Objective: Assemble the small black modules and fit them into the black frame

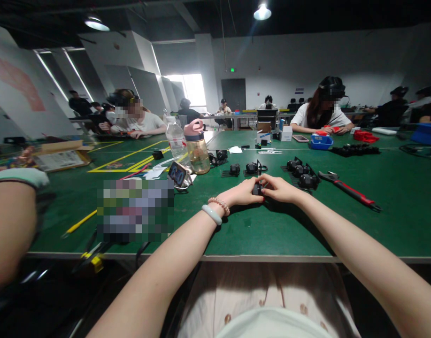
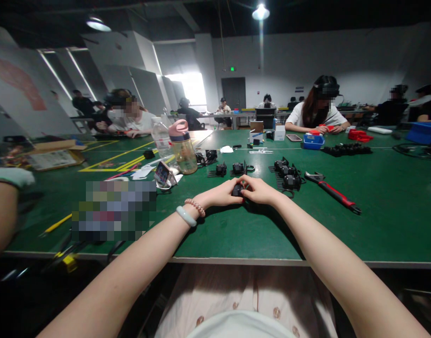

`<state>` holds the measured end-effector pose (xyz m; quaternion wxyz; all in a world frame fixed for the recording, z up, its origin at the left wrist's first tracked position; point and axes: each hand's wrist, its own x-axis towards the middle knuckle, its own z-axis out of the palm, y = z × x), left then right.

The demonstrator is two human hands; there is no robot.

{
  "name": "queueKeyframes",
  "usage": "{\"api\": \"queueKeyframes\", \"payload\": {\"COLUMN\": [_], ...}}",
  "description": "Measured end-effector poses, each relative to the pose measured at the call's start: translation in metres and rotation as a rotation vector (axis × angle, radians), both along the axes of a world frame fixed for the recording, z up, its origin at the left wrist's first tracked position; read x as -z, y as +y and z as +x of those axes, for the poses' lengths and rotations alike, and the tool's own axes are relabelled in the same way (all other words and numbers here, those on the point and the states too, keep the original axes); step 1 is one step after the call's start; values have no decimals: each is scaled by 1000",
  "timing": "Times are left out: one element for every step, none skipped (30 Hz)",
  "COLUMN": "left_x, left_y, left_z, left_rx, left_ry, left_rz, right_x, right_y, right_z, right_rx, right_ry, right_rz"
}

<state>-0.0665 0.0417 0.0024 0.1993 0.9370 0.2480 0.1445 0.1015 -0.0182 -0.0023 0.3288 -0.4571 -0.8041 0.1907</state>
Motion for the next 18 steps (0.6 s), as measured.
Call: {"api": "queueKeyframes", "payload": {"left_x": [0, -1, -1, -2, -3, -3, -4, -4, -5, -5, -5, -5, -5, -5, -4, -4, -4, -4], "left_y": [0, -1, -1, -2, -3, -4, -4, -5, -5, -6, -6, -6, -6, -6, -5, -5, -5, -5], "left_z": [0, 0, 0, 0, 0, 0, 0, 0, 0, 0, 0, 0, 0, 0, 0, 0, 0, 0], "left_rx": [-1, -1, -1, -4, -7, -12, -16, -21, -24, -27, -29, -31, -31, -29, -26, -22, -17, -15], "left_ry": [0, 1, 3, 4, 7, 10, 14, 17, 19, 21, 21, 22, 22, 21, 21, 20, 20, 18], "left_rz": [-2, -2, -2, -1, 0, 0, 0, 0, 0, 1, 2, 3, 4, 6, 7, 8, 9, 10], "right_x": [0, 0, 0, 0, 0, 0, 0, -1, -1, -1, -2, -2, -2, -2, -2, -2, -1, -1], "right_y": [0, 0, 1, 1, 0, 0, 0, 0, -1, -1, -1, -1, -1, -1, -1, -1, 0, 0], "right_z": [0, 0, 0, 0, 0, 0, 0, -1, -1, -1, -1, 0, 0, 0, 0, 0, 0, 0], "right_rx": [3, 6, 8, 9, 11, 15, 21, 27, 33, 39, 43, 47, 47, 46, 43, 38, 30, 21], "right_ry": [1, 1, 0, -4, -8, -14, -20, -25, -28, -29, -30, -30, -29, -26, -21, -14, -4, 4], "right_rz": [-3, -5, -6, -7, -7, -9, -14, -20, -28, -35, -41, -46, -48, -48, -46, -41, -33, -24]}}
